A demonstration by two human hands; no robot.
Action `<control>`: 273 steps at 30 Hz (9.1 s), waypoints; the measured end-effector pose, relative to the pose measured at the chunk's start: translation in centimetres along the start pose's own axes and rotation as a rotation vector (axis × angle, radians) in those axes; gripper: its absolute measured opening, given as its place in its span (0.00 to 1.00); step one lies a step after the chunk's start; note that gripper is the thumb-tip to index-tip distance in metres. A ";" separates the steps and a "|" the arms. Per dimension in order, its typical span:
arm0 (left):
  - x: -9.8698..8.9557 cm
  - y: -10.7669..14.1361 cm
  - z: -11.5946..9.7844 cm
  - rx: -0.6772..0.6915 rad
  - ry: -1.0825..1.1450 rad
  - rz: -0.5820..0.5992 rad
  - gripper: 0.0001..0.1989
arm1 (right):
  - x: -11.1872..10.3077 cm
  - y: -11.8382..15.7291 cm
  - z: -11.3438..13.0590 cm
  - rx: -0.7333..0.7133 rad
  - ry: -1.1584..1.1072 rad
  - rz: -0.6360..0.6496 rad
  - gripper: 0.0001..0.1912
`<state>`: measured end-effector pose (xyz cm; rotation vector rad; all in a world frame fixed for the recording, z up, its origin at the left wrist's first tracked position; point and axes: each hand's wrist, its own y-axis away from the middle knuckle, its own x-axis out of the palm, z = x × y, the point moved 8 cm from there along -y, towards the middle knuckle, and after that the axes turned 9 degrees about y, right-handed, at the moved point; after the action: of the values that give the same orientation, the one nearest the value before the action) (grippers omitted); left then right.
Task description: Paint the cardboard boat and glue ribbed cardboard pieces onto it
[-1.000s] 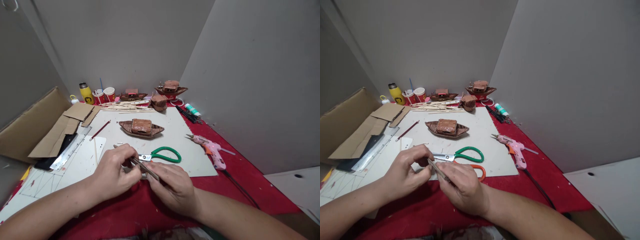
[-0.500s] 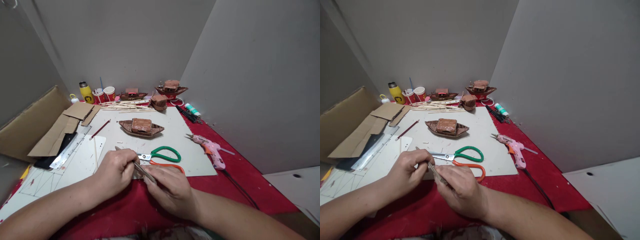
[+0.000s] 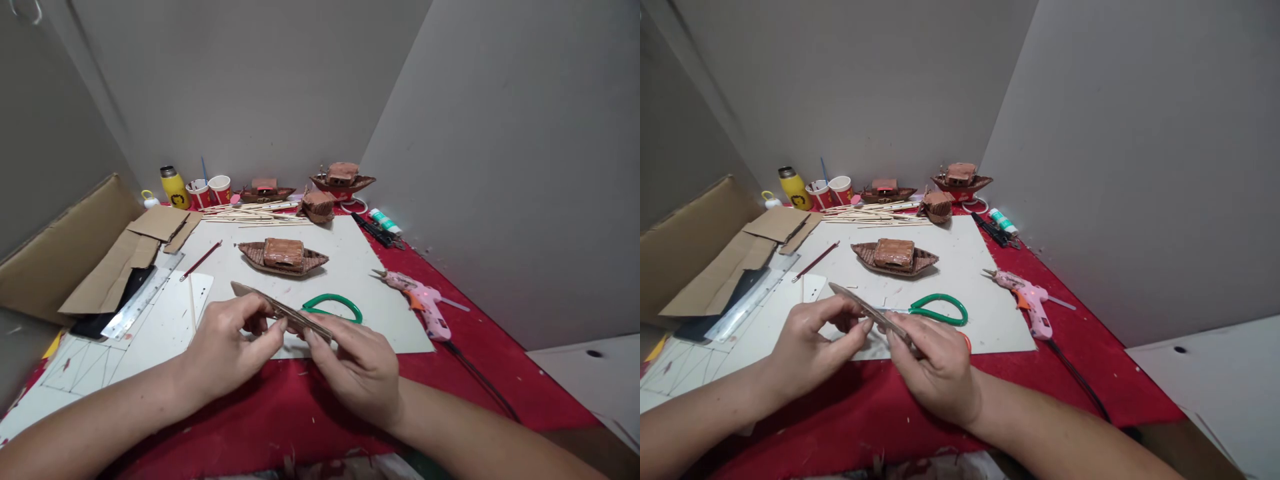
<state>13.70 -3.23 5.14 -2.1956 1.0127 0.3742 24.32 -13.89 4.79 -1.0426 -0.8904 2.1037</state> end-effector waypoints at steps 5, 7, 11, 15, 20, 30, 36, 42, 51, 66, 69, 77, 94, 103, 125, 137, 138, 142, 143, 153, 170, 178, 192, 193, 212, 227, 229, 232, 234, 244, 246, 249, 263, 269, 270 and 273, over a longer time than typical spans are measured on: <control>0.2 -0.1 0.0 0.017 -0.003 -0.012 0.06 | 0.3 0.5 0.9 -0.130 0.076 -0.003 0.14; 0.3 -0.1 -0.2 0.043 -0.014 -0.012 0.08 | 0.5 0.5 1.0 -0.143 0.094 0.017 0.14; 0.0 -0.1 -0.3 0.089 -0.038 -0.043 0.09 | 0.6 0.3 0.6 -0.061 0.042 0.052 0.13; -0.4 -0.2 -0.2 0.107 -0.050 -0.069 0.08 | 0.9 0.0 -0.4 0.101 -0.082 0.117 0.11; -0.9 -0.6 -0.2 0.148 -0.078 -0.095 0.08 | 1.3 0.3 -1.8 0.259 -0.183 0.182 0.10; -2.6 -1.4 2.6 0.052 -0.178 -0.149 0.08 | 1.3 0.9 -3.8 0.456 -0.263 0.192 0.11; -6.6 -3.2 5.1 -0.068 -0.190 -0.290 0.11 | -0.2 0.4 -4.4 0.548 -0.340 0.061 0.10; -6.6 -2.6 0.2 -0.095 -0.024 -0.026 0.12 | 0.6 -0.3 -5.0 0.640 -0.421 0.085 0.13; -2.9 -1.0 -3.3 -0.066 0.099 0.243 0.06 | 2.4 0.3 -5.3 0.678 -0.542 0.269 0.13; 4.7 1.5 5.0 -0.753 0.900 0.389 0.30 | 4.8 1.5 -5.0 0.791 -0.698 0.450 0.15; 4.7 1.4 5.1 -0.731 0.865 0.369 0.28 | 5.3 1.8 -4.7 0.792 -0.693 0.493 0.16; 4.9 1.0 4.3 -0.597 0.721 0.338 0.25 | 5.8 2.3 -5.3 0.883 -0.720 0.455 0.19; 5.8 1.6 3.4 -0.466 0.639 0.290 0.23 | 6.2 2.9 -5.1 0.957 -0.816 0.325 0.12; 6.6 2.2 5.4 -0.745 0.883 0.226 0.29 | 6.6 2.6 -4.7 0.912 -0.775 0.358 0.14; 5.8 2.8 7.9 -0.970 1.287 -0.119 0.27 | 3.7 1.6 2.2 -0.307 0.048 0.401 0.05; 6.2 3.1 7.9 -0.991 1.259 -0.149 0.26 | 4.6 2.4 2.5 -0.385 0.190 0.410 0.07; 6.3 3.2 7.9 -1.000 1.260 -0.152 0.26 | 4.7 2.5 2.5 -0.392 0.202 0.420 0.08; 6.4 3.3 7.7 -1.020 1.252 -0.147 0.26 | 5.0 2.6 2.6 -0.409 0.214 0.433 0.10; 6.5 3.3 7.6 -1.023 1.252 -0.143 0.25 | 4.9 2.6 2.6 -0.405 0.193 0.432 0.10; 6.6 3.1 7.0 -0.968 1.262 -0.067 0.27 | 4.6 1.8 1.7 -0.218 -0.008 0.427 0.08; 4.6 1.8 6.5 -0.729 1.091 -0.101 0.12 | 5.6 2.2 -4.6 0.828 -0.633 0.408 0.13; 3.1 1.2 5.6 -0.580 0.770 -0.074 0.08 | 6.1 3.3 -5.1 0.919 -0.695 0.505 0.14; 0.7 0.6 -0.8 0.257 -0.183 -0.032 0.06 | 4.2 1.6 -4.0 0.583 -0.435 0.266 0.10; 1.0 0.6 -1.0 0.258 -0.177 -0.003 0.05 | 4.0 1.4 -3.7 0.535 -0.397 0.258 0.10; 2.8 1.3 -0.7 0.299 -0.406 0.134 0.10 | 3.3 0.9 -1.0 0.051 0.050 0.217 0.12; 1.0 -0.1 0.0 0.115 -0.128 -0.003 0.08 | 3.3 0.9 -2.5 0.294 -0.158 0.243 0.09; 0.8 -0.2 0.1 0.101 -0.090 -0.021 0.07 | 3.3 1.0 -2.6 0.314 -0.176 0.248 0.09; 0.3 -0.1 0.4 0.055 -0.035 -0.072 0.05 | 3.1 1.0 -2.8 0.357 -0.218 0.245 0.10; 0.1 0.0 0.6 0.022 -0.012 -0.107 0.04 | 2.9 1.0 -2.9 0.377 -0.230 0.236 0.10; -0.8 0.5 1.8 -0.144 0.219 -0.207 0.03 | 1.7 0.1 -2.7 0.372 -0.183 0.163 0.11; -0.9 0.7 2.1 -0.170 0.260 -0.224 0.03 | 1.5 0.1 -2.8 0.388 -0.184 0.149 0.11; -1.0 0.8 2.4 -0.204 0.332 -0.243 0.03 | 1.6 0.6 -3.5 0.472 -0.221 0.141 0.11; -4.0 0.1 2.3 -0.285 0.774 -0.371 0.02 | 2.2 0.8 -6.7 0.851 -0.561 0.056 0.18; -9.0 -0.1 -1.5 -0.074 0.772 -0.448 0.02 | 2.2 0.7 -8.7 0.927 -0.573 -0.031 0.20; -8.5 -0.2 -1.3 -0.108 0.743 -0.383 0.02 | 2.1 0.6 -8.4 0.913 -0.569 -0.027 0.20; -4.8 -0.6 0.7 -0.351 0.732 -0.110 0.05 | 2.0 0.7 -7.3 0.863 -0.539 0.011 0.21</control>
<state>11.04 0.20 7.31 -2.7736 1.2542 -0.3688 29.27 -10.59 0.03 -0.0335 -0.1132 2.4393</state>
